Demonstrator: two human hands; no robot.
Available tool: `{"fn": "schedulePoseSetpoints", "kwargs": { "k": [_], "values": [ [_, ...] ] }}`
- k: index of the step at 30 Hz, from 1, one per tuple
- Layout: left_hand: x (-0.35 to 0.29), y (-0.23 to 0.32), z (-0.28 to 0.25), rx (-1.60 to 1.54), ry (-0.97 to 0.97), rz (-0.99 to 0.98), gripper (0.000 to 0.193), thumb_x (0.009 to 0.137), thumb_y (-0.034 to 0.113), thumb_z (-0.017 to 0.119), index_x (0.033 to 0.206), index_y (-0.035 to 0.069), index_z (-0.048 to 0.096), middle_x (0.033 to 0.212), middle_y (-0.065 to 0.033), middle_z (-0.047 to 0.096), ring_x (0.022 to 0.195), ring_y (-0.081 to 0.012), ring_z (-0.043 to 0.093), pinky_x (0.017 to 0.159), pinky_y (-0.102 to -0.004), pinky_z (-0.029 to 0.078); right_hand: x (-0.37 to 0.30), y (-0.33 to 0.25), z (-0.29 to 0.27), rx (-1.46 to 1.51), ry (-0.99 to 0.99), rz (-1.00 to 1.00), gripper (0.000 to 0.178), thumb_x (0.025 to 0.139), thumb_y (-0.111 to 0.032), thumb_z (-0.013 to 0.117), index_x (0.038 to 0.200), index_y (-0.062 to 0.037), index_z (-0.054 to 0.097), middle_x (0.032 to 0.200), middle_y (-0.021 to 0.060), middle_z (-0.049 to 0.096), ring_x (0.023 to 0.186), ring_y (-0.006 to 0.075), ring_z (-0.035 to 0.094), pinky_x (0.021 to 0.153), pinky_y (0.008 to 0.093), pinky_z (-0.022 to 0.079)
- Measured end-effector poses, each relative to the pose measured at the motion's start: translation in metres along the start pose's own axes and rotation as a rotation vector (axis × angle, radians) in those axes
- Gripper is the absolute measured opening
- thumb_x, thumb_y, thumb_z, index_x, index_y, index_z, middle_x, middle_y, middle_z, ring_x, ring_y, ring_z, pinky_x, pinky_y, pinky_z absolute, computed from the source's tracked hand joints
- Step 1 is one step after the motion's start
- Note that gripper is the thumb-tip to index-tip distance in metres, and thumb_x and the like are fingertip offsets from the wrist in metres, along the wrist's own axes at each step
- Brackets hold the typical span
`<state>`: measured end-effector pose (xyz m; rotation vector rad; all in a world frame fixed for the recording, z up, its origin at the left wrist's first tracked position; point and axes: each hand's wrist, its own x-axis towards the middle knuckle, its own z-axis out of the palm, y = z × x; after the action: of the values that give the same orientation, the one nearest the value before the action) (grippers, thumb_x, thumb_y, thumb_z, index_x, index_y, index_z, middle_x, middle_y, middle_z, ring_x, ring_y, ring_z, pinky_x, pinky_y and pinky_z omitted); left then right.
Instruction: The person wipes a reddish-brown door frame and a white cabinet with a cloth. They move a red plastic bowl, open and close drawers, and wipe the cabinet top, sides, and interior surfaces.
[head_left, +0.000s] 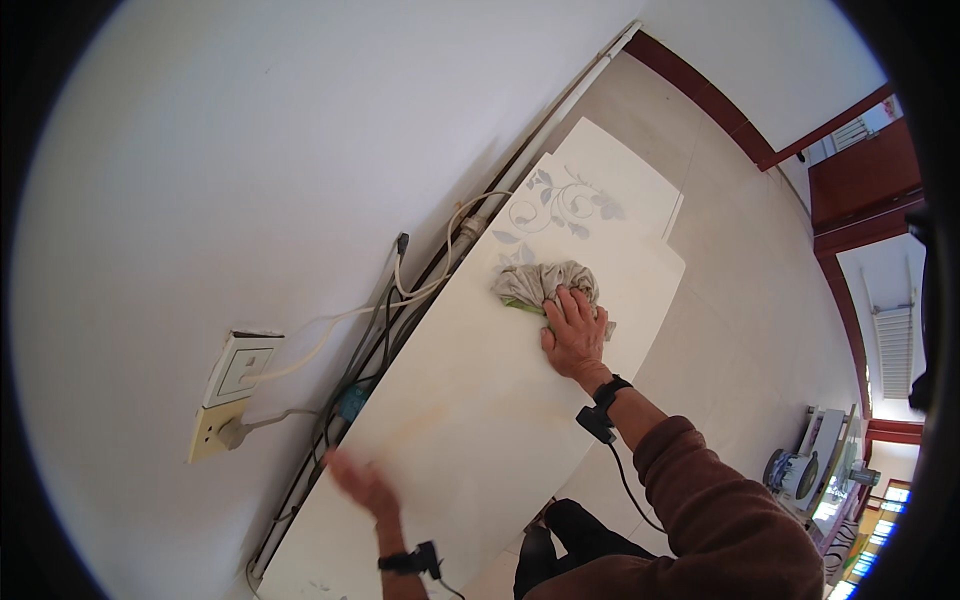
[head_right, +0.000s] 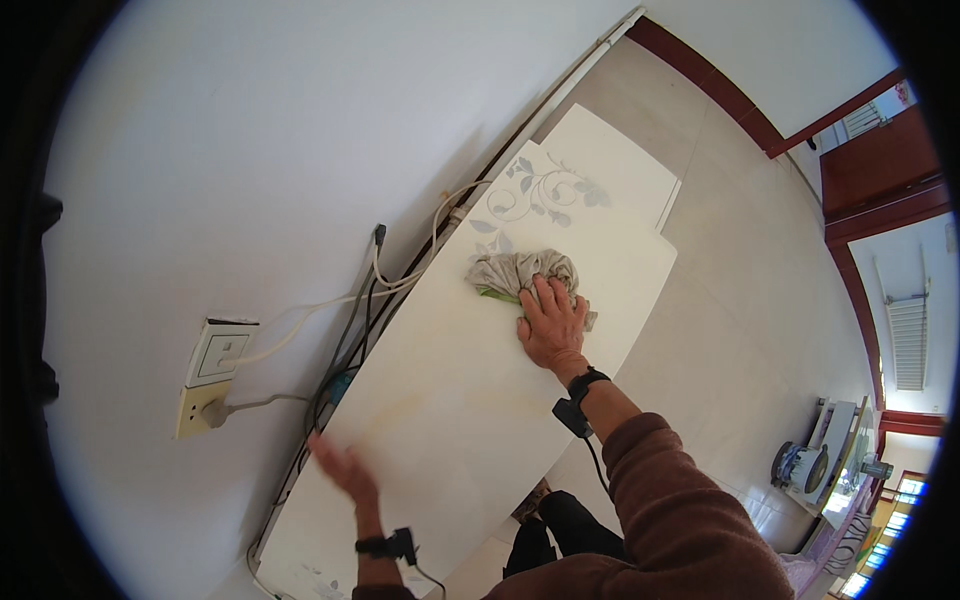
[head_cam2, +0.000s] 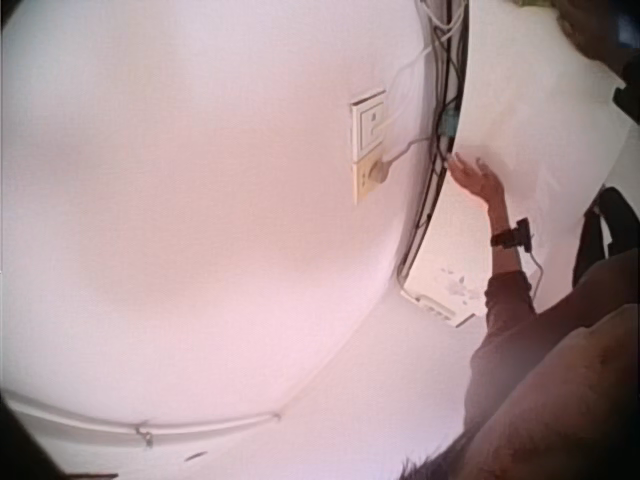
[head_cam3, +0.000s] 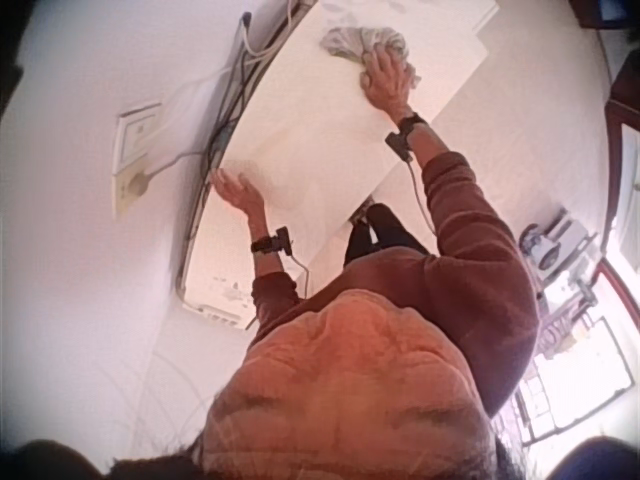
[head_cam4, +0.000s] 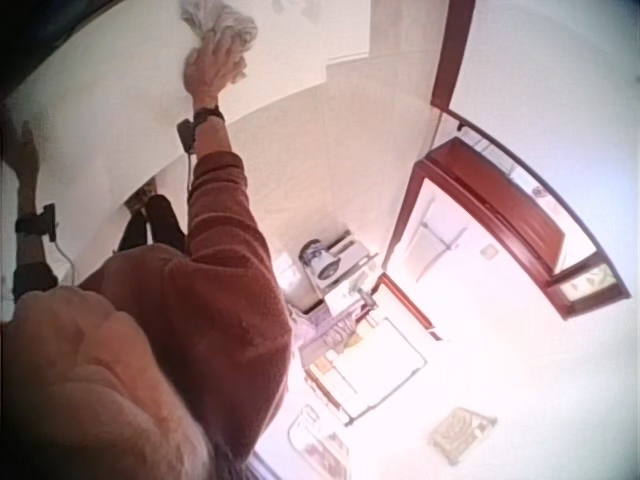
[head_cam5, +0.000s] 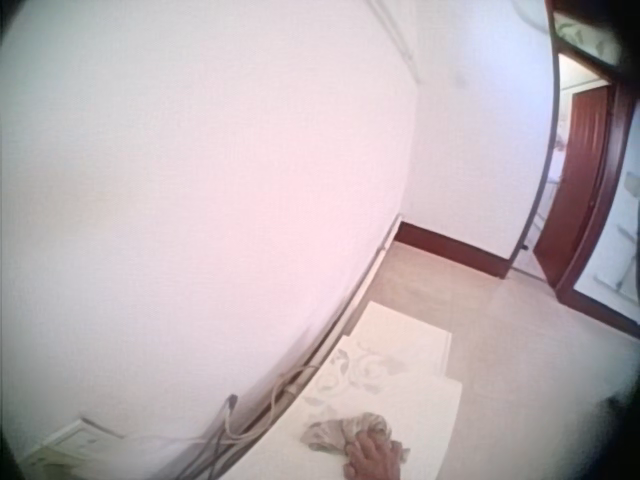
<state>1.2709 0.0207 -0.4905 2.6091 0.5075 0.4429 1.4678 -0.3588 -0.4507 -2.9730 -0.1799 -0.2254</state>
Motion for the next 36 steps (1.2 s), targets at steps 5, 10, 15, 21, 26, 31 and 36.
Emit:
{"fn": "schedulePoseSetpoints", "kwargs": {
  "k": [5, 10, 15, 21, 26, 31, 36],
  "values": [
    [0.085, 0.152, 0.086, -0.075, -0.301, 0.374, 0.057, 0.089, 0.024, 0.055, 0.137, 0.001, 0.038, 0.145, -0.0152, 0.035, 0.136, -0.0365, 0.029, 0.108, -0.0525, 0.022, 0.001, -0.001, -0.003, 0.015, 0.012, -0.007, 0.045, 0.074, -0.027, 0.063, 0.118, -0.0183, 0.054, 0.137, 0.0064, 0.043, 0.126, 0.0287, 0.038, 0.092, 0.0595, 0.029],
    [0.128, 0.192, 0.12, 0.121, -0.216, 0.063, 0.048, 0.088, 0.025, 0.057, 0.129, 0.005, 0.045, 0.126, -0.0094, 0.05, 0.118, -0.0257, 0.045, 0.102, -0.044, 0.028, 0.002, 0.001, -0.003, 0.047, 0.009, -0.011, 0.045, 0.074, -0.027, 0.063, 0.117, -0.0176, 0.055, 0.137, 0.0074, 0.043, 0.125, 0.0302, 0.038, 0.09, 0.0588, 0.029],
    [0.126, 0.197, 0.126, 0.326, -0.129, 0.139, 0.048, 0.086, 0.032, 0.058, 0.126, 0.007, 0.046, 0.117, -0.0083, 0.052, 0.11, -0.025, 0.047, 0.097, -0.042, 0.03, 0.002, 0.001, -0.005, 0.072, 0.003, -0.023, 0.045, 0.074, -0.026, 0.064, 0.117, -0.0166, 0.055, 0.137, 0.0085, 0.043, 0.125, 0.0307, 0.039, 0.09, 0.0606, 0.03],
    [0.126, 0.2, 0.125, 0.349, -0.13, 0.144, 0.049, 0.085, 0.033, 0.059, 0.125, 0.006, 0.047, 0.116, -0.0091, 0.053, 0.107, -0.0268, 0.047, 0.096, -0.0428, 0.031, 0.038, 0.009, -0.009, 0.133, 0.044, -0.17, 0.044, 0.072, -0.022, 0.066, 0.115, -0.017, 0.057, 0.135, 0.0091, 0.045, 0.124, 0.0313, 0.042, 0.088, 0.063, 0.032],
    [0.124, 0.194, 0.13, 0.359, -0.149, 0.114, 0.049, 0.084, 0.03, 0.059, 0.125, 0.006, 0.047, 0.116, -0.01, 0.053, 0.107, -0.0292, 0.047, 0.097, -0.0439, 0.031, 0.143, 0.029, 0.024, 0.163, 0.105, -0.194, 0.045, 0.072, -0.018, 0.066, 0.115, -0.0196, 0.055, 0.136, 0.0048, 0.044, 0.126, 0.0291, 0.039, 0.089, 0.0654, 0.032],
    [0.125, 0.191, 0.132, 0.373, -0.183, 0.098, 0.047, 0.087, 0.031, 0.056, 0.126, 0.006, 0.047, 0.118, -0.0106, 0.053, 0.111, -0.0298, 0.047, 0.098, -0.0439, 0.031, 0.169, 0.092, 0.033, 0.042, 0.09, -0.051, 0.045, 0.081, -0.024, 0.059, 0.125, -0.0206, 0.049, 0.142, 0.0046, 0.037, 0.132, 0.0294, 0.032, 0.098, 0.0686, 0.026],
    [0.126, 0.191, 0.13, 0.382, -0.183, 0.123, 0.045, 0.089, 0.031, 0.054, 0.125, 0.006, 0.047, 0.118, -0.011, 0.053, 0.111, -0.0294, 0.047, 0.096, -0.0433, 0.032, 0.085, 0.17, 0.001, -0.012, 0.067, 0.204, 0.051, 0.08, -0.022, 0.059, 0.129, -0.0186, 0.047, 0.141, 0.0085, 0.038, 0.13, 0.0305, 0.035, 0.097, 0.0655, 0.027]
  ]
}}
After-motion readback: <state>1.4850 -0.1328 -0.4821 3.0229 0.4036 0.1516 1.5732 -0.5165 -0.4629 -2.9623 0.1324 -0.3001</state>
